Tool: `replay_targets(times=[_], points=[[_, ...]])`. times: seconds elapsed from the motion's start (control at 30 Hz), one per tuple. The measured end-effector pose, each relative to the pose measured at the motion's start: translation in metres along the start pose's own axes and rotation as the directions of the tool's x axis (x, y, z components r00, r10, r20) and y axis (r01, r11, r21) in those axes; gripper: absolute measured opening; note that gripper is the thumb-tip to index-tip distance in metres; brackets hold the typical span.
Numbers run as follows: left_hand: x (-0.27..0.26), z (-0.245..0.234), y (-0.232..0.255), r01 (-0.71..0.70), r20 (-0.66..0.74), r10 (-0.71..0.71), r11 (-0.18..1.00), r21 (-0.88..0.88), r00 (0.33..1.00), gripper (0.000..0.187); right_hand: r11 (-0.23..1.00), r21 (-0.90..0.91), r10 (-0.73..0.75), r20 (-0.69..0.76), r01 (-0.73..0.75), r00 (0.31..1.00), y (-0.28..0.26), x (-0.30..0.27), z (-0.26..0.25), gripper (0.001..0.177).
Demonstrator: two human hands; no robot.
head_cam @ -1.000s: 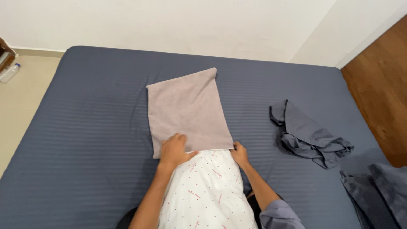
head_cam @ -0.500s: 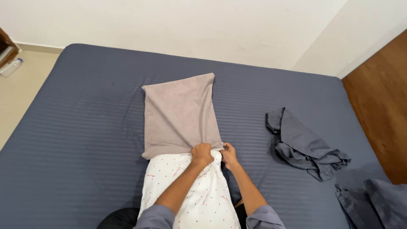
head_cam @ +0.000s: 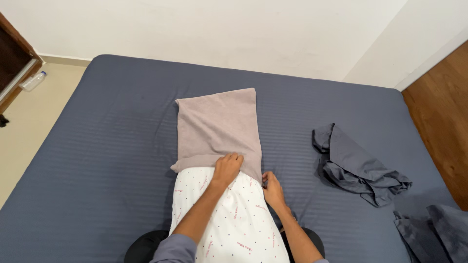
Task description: The person puts a dark gray pillowcase onto a pillow, smoothing and adjusting it. Then the person puts a light pink pillowcase onto a second pillow, smoothing and adjusting it as well.
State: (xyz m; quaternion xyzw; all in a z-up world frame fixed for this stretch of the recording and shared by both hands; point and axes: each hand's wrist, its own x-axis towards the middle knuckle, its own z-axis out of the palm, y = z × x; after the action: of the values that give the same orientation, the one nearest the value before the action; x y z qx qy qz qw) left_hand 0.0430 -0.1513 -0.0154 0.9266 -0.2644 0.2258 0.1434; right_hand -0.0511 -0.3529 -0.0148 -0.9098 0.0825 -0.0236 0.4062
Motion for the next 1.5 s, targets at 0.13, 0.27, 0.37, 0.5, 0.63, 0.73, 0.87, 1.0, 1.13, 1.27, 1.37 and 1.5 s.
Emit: replay_targets(times=[0.13, 0.27, 0.37, 0.5, 0.63, 0.73, 0.87, 1.0, 1.13, 1.27, 1.37, 1.5], points=[[-0.035, -0.02, -0.064, 0.04, -0.114, -0.016, 0.976, 0.214, 0.993, 0.03, 0.99, -0.137, 0.015, 0.008, -0.014, 1.0, 0.031, 0.01, 0.009, 0.04], [-0.089, -0.062, -0.141, 0.571, 0.057, -0.579, 0.813, 0.111, 0.813, 0.035, 0.994, -0.053, 0.102, 0.057, -0.099, 0.993, 0.042, 0.023, 0.026, 0.045], [-0.117, -0.042, -0.153, 0.872, 0.39, -0.815, 0.486, 0.059, 0.428, 0.054, 0.998, -0.029, 0.054, 0.073, -0.052, 0.996, 0.041, 0.02, 0.021, 0.045], [-0.125, -0.006, -0.151, 0.867, 0.361, -0.809, 0.332, -0.371, 0.465, 0.041, 0.919, -0.391, 0.065, 0.013, -0.055, 0.998, 0.019, -0.001, 0.019, 0.039], [-0.119, 0.006, -0.146, 0.741, 0.229, -0.843, 0.259, -0.62, 0.487, 0.043, 0.925, -0.377, 0.098, 0.104, -0.052, 0.99, -0.017, -0.007, -0.027, 0.041], [-0.108, -0.001, -0.137, 0.7, 0.201, -0.826, 0.287, -0.654, 0.526, 0.043, 0.864, -0.49, -0.164, -0.056, 0.116, 0.985, -0.075, -0.024, -0.046, 0.048], [-0.093, -0.016, -0.126, 0.541, 0.039, -0.714, 0.492, -0.682, 0.699, 0.041, 0.718, 0.19, -0.666, 0.468, 0.67, 0.581, -0.161, -0.044, 0.015, 0.052], [-0.104, -0.024, -0.138, 0.468, 0.042, -0.579, 0.612, -0.637, 0.815, 0.05, 0.505, -0.152, -0.463, 0.783, 0.85, 0.416, -0.23, -0.073, 0.081, 0.058], [-0.112, -0.057, -0.145, 0.551, 0.325, -0.455, 0.766, -0.331, 0.829, 0.047, 0.467, -0.462, -0.225, 0.762, 0.754, 0.607, -0.22, -0.068, 0.107, 0.061], [-0.111, -0.107, -0.115, 0.555, 0.394, -0.451, 0.805, -0.208, 0.801, 0.049, 0.514, -0.617, -0.227, 0.573, 0.596, 0.788, -0.179, -0.034, 0.12, 0.06], [-0.12, -0.138, -0.075, 0.521, 0.27, -0.46, 0.822, -0.232, 0.846, 0.053, 0.679, -0.502, -0.28, 0.496, 0.535, 0.822, -0.163, -0.01, 0.118, 0.06], [-0.116, -0.144, -0.067, 0.349, -0.021, -0.354, 0.93, -0.114, 0.935, 0.056, 0.642, -0.212, -0.447, 0.677, 0.737, 0.585, -0.155, -0.033, 0.099, 0.046]])
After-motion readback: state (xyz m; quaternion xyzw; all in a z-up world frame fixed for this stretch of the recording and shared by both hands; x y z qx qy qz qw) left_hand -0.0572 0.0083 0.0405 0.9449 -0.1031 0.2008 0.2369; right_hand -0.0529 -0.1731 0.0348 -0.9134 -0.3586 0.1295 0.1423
